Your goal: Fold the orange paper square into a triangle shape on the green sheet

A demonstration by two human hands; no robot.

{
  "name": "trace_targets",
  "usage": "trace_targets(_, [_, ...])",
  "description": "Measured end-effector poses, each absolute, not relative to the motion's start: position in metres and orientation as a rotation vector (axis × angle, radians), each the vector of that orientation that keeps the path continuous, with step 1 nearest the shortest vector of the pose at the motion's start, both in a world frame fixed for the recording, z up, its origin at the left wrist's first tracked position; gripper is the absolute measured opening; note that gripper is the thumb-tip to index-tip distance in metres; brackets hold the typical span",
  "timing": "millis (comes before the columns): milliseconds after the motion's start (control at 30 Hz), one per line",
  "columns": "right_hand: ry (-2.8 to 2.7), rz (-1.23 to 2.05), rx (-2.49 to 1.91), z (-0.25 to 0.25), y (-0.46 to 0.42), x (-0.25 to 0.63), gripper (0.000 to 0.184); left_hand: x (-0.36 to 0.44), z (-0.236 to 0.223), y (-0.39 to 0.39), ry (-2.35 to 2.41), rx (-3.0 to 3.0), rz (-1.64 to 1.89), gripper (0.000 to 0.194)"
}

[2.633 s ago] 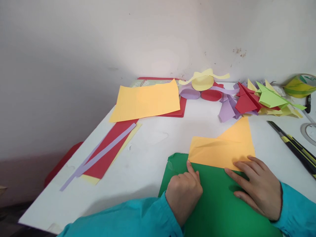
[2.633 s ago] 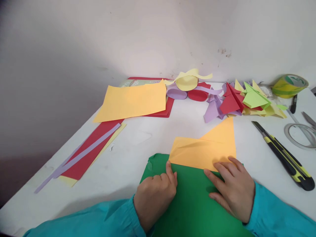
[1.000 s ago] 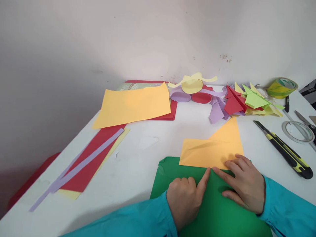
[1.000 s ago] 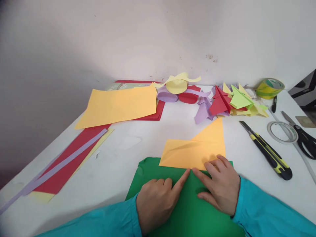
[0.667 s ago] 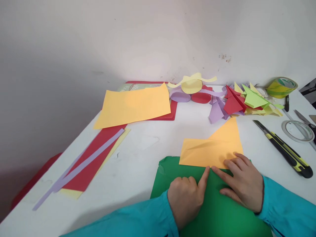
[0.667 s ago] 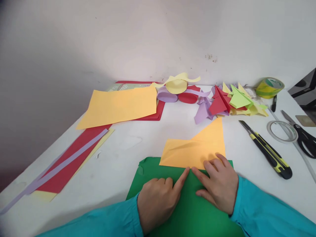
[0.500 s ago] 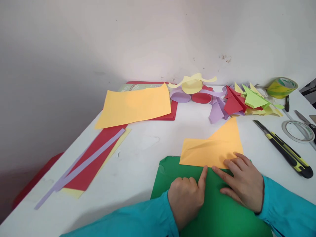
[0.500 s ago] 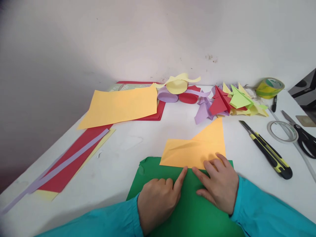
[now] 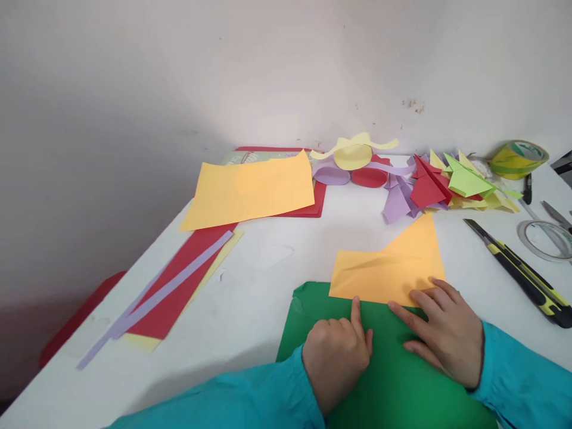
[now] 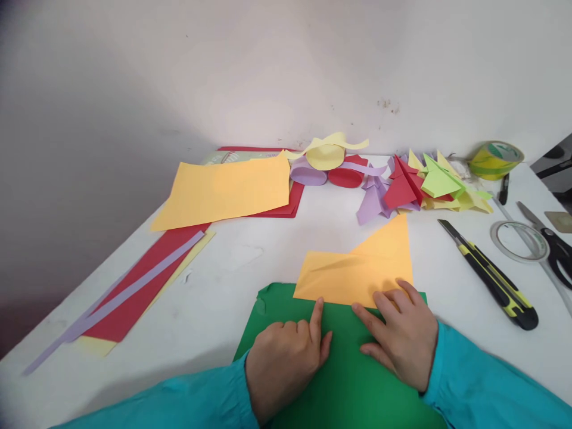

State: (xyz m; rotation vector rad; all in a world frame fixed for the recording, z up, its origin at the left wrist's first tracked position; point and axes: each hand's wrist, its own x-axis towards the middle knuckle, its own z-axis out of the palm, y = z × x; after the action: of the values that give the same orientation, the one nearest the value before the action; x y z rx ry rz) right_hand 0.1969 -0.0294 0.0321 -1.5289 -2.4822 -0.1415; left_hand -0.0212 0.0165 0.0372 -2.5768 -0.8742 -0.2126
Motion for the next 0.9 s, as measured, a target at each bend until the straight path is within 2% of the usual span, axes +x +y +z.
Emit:
trace_targets(500, [-2.441, -0.141, -1.504, 0.0242, -0.0301, 0.1991, 0.048, -0.0218, 0.0408, 0.0182, -1.013, -2.479, -0.095, 0.052])
trace_targets(900, [-2.448, -0.174, -1.503, 0.0251, -0.0307, 0.1995, 0.046, -0.0233, 0.0387, 0.0206, -1.114, -2.466, 0.02, 0.055])
